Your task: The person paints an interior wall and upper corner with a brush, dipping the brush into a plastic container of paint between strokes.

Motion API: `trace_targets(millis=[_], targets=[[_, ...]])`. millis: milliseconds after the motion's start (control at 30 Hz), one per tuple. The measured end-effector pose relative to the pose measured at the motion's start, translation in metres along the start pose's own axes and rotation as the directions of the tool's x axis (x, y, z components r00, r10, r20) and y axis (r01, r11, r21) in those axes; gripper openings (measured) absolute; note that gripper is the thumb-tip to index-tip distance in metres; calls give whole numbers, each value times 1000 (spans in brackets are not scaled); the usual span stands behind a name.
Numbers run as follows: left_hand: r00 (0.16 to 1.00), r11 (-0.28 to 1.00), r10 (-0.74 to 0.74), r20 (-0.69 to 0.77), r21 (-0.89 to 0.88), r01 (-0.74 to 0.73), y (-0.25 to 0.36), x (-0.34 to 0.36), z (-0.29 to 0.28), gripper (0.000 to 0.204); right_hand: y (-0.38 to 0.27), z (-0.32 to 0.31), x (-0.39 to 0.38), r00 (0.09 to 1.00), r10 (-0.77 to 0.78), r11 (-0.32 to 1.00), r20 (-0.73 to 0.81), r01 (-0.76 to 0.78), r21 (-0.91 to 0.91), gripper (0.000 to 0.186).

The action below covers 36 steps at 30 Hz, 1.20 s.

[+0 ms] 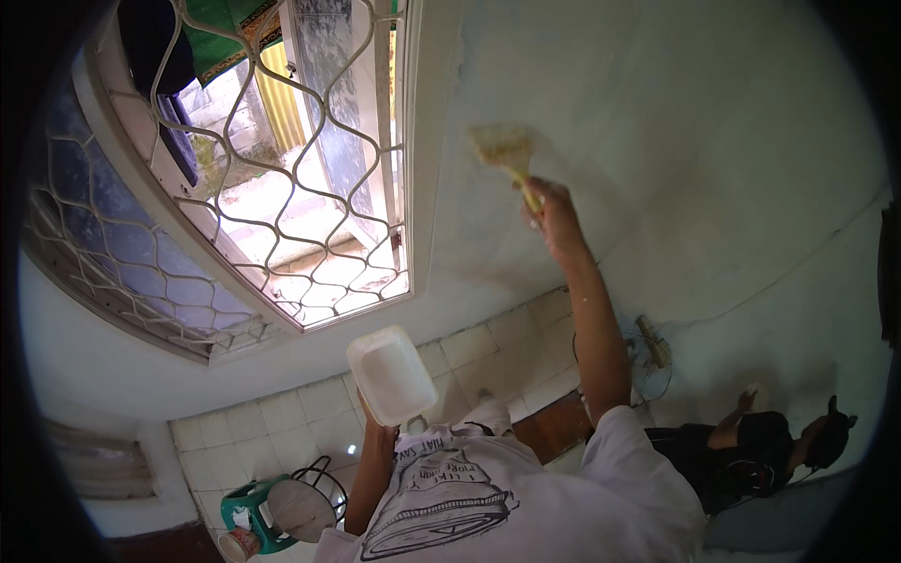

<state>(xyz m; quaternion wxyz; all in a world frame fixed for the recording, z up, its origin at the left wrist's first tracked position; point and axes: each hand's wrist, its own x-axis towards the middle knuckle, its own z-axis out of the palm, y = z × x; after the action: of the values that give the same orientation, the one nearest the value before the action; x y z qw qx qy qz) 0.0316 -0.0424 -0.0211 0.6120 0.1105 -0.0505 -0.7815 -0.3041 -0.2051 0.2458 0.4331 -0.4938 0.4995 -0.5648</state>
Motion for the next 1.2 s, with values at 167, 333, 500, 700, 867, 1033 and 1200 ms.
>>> trace_targets(millis=[167,333,500,700,867,1033,1200], targets=[[997,1000,13,70,-23,-11,-7,17,-26,64,-19,6,5,995,-98,992,-17,99,79,36],[983,968,183,5,176,-181,-20,33,-5,57,159,3,6,999,27,999,33,-26,-33,45],[984,980,177,-23,93,-175,-30,26,-2,57,332,-1,-25,893,442,891,89,-425,-159,41],[985,985,160,-68,71,-155,-63,22,2,57,392,-12,-36,742,649,755,168,-655,-25,31],[973,977,203,-106,84,-195,-87,19,9,58,332,-6,-23,772,522,824,362,-566,20,37],[967,970,232,-107,99,-222,-114,35,22,58,137,-14,1,877,279,921,391,-359,150,37],[950,956,286,-127,111,-273,-133,33,30,58,57,-18,-2,920,-49,983,389,-25,182,38]])
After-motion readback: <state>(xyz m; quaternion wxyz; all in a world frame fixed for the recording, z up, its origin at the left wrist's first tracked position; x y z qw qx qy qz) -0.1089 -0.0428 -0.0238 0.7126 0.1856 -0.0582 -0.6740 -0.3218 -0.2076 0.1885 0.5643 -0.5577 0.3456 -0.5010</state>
